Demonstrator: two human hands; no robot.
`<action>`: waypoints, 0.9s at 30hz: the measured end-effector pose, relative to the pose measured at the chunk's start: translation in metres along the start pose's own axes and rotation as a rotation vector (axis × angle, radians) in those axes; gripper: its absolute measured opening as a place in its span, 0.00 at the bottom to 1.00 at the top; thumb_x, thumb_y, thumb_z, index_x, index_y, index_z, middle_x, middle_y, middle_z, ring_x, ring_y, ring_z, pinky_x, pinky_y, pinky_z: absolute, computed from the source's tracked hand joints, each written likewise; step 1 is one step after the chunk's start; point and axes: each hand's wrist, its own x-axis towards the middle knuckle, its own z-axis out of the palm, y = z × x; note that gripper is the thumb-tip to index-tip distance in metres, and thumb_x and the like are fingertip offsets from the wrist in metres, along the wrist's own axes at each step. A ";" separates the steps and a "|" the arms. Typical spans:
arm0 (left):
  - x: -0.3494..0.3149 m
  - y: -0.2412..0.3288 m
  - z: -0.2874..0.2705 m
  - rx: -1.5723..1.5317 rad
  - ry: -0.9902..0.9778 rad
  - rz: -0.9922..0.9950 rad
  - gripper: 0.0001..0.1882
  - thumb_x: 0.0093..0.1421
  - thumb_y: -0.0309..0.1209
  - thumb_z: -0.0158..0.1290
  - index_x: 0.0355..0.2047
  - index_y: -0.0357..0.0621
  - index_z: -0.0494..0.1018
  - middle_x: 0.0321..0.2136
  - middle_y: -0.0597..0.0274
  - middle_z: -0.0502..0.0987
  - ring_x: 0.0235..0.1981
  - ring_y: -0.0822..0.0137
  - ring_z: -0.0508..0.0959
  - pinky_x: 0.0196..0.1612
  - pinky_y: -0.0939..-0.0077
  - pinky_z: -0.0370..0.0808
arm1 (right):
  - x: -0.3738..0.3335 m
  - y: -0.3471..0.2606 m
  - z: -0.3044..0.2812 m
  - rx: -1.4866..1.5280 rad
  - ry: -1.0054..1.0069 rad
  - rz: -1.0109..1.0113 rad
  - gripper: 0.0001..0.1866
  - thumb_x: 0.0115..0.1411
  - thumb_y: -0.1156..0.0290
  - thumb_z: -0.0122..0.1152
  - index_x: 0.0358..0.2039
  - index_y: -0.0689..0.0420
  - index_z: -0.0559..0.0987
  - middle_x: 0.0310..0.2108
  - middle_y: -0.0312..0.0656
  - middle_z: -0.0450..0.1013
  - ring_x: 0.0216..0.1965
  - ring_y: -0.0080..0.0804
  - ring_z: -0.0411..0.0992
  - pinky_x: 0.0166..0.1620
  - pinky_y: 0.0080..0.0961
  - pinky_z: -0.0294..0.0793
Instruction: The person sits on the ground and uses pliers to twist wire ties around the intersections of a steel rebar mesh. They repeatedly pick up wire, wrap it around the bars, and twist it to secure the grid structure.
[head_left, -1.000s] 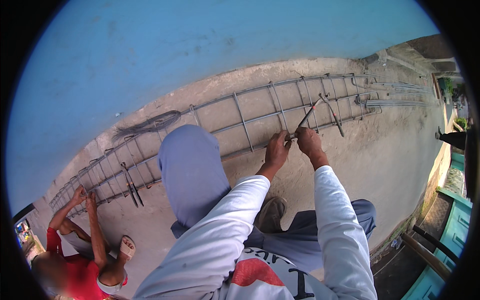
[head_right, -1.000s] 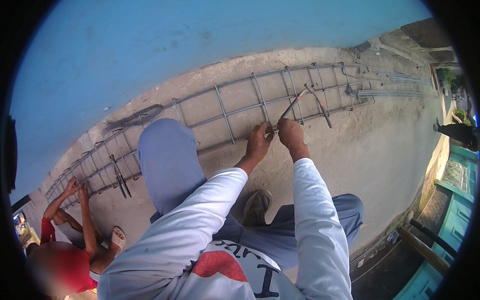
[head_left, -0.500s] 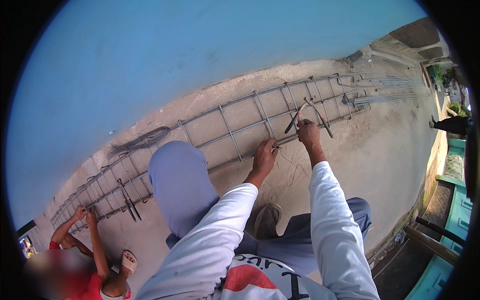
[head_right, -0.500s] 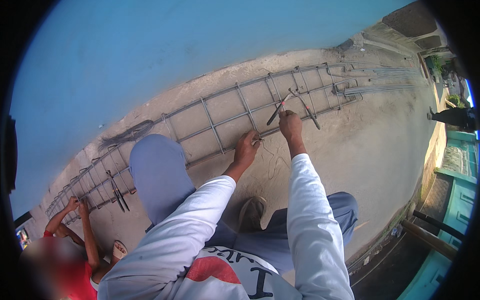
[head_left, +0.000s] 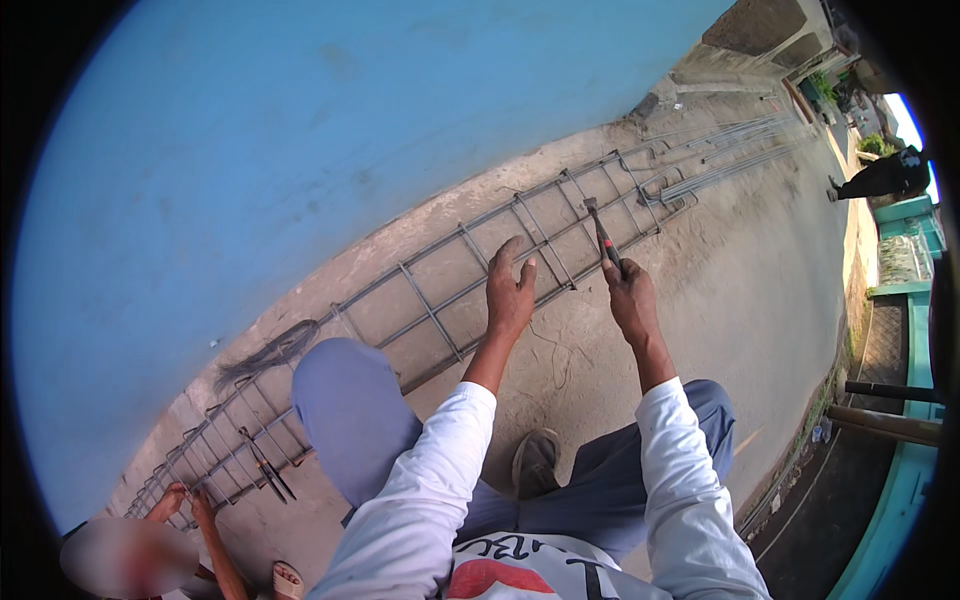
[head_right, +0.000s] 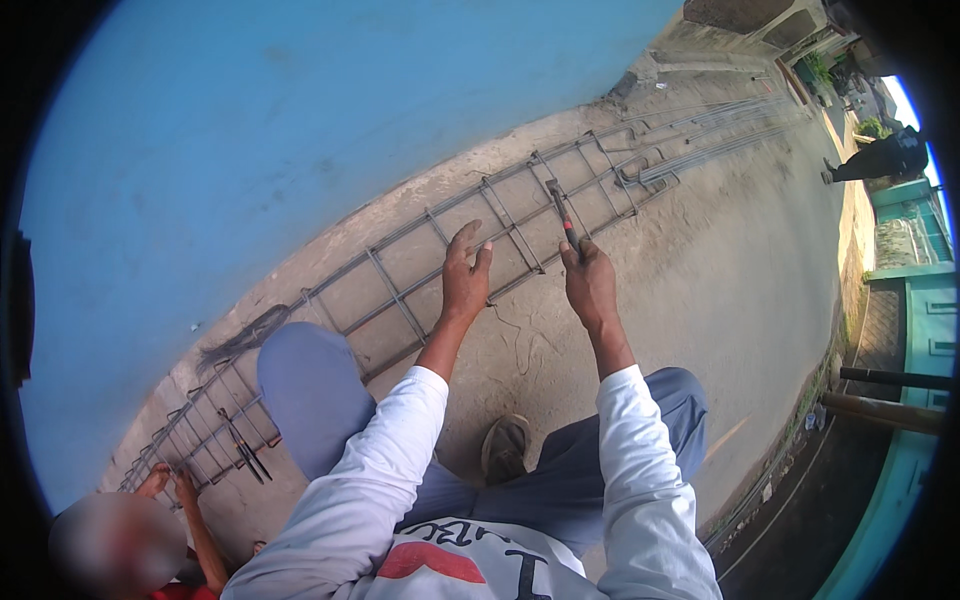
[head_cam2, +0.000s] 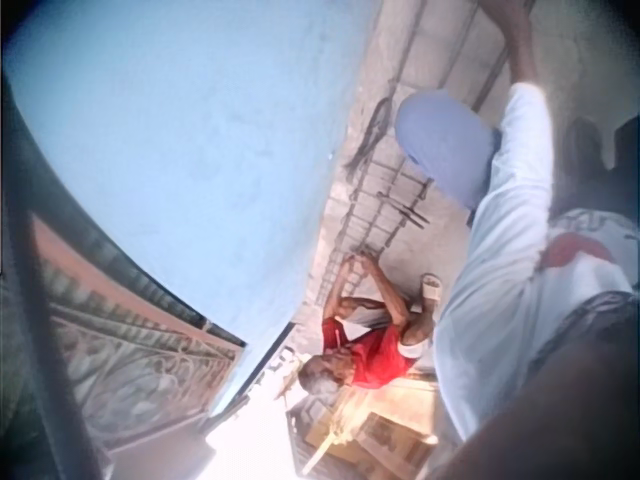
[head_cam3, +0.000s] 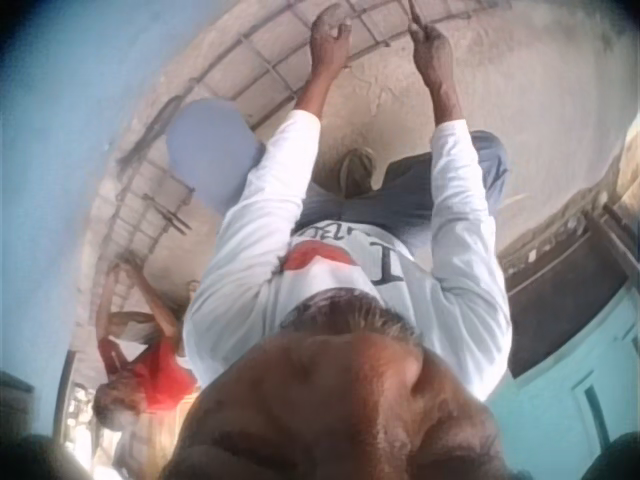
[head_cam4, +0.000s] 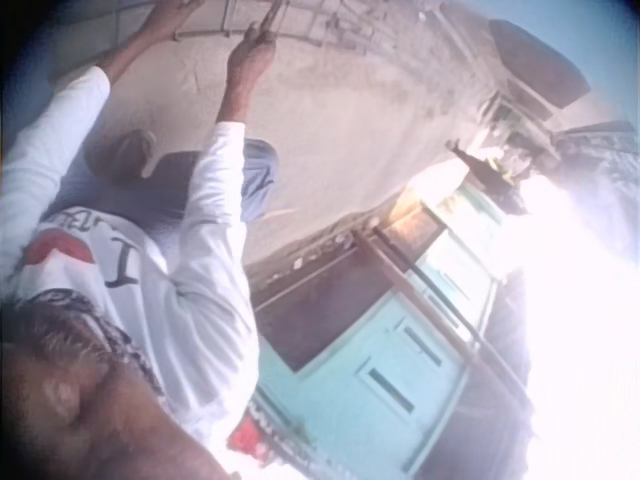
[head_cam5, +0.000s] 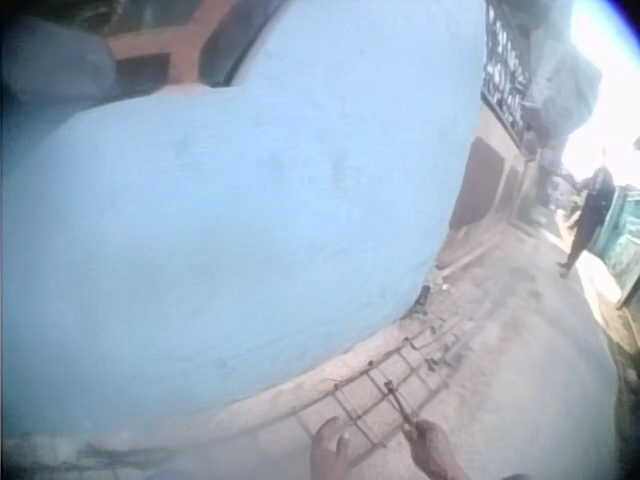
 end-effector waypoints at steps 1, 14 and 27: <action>0.008 0.016 0.004 -0.033 0.010 0.014 0.22 0.70 0.43 0.52 0.57 0.40 0.72 0.60 0.49 0.72 0.62 0.53 0.71 0.58 0.56 0.72 | -0.013 -0.006 -0.027 0.049 -0.044 0.001 0.22 0.68 0.56 0.59 0.28 0.63 0.73 0.17 0.40 0.64 0.22 0.27 0.64 0.29 0.33 0.63; -0.015 0.095 -0.010 -0.691 -0.426 -0.508 0.25 0.74 0.50 0.44 0.50 0.41 0.76 0.45 0.57 0.80 0.42 0.72 0.78 0.47 0.74 0.78 | -0.051 -0.051 -0.006 0.734 -0.515 0.070 0.11 0.67 0.70 0.59 0.47 0.57 0.70 0.35 0.39 0.72 0.34 0.26 0.73 0.41 0.27 0.76; -0.117 -0.050 0.048 -0.848 -0.197 -1.128 0.17 0.75 0.37 0.45 0.58 0.42 0.72 0.37 0.62 0.79 0.31 0.70 0.76 0.42 0.67 0.80 | -0.004 0.016 -0.010 -0.933 -0.738 -0.393 0.34 0.60 0.80 0.49 0.66 0.37 0.69 0.41 0.56 0.79 0.46 0.52 0.78 0.51 0.44 0.76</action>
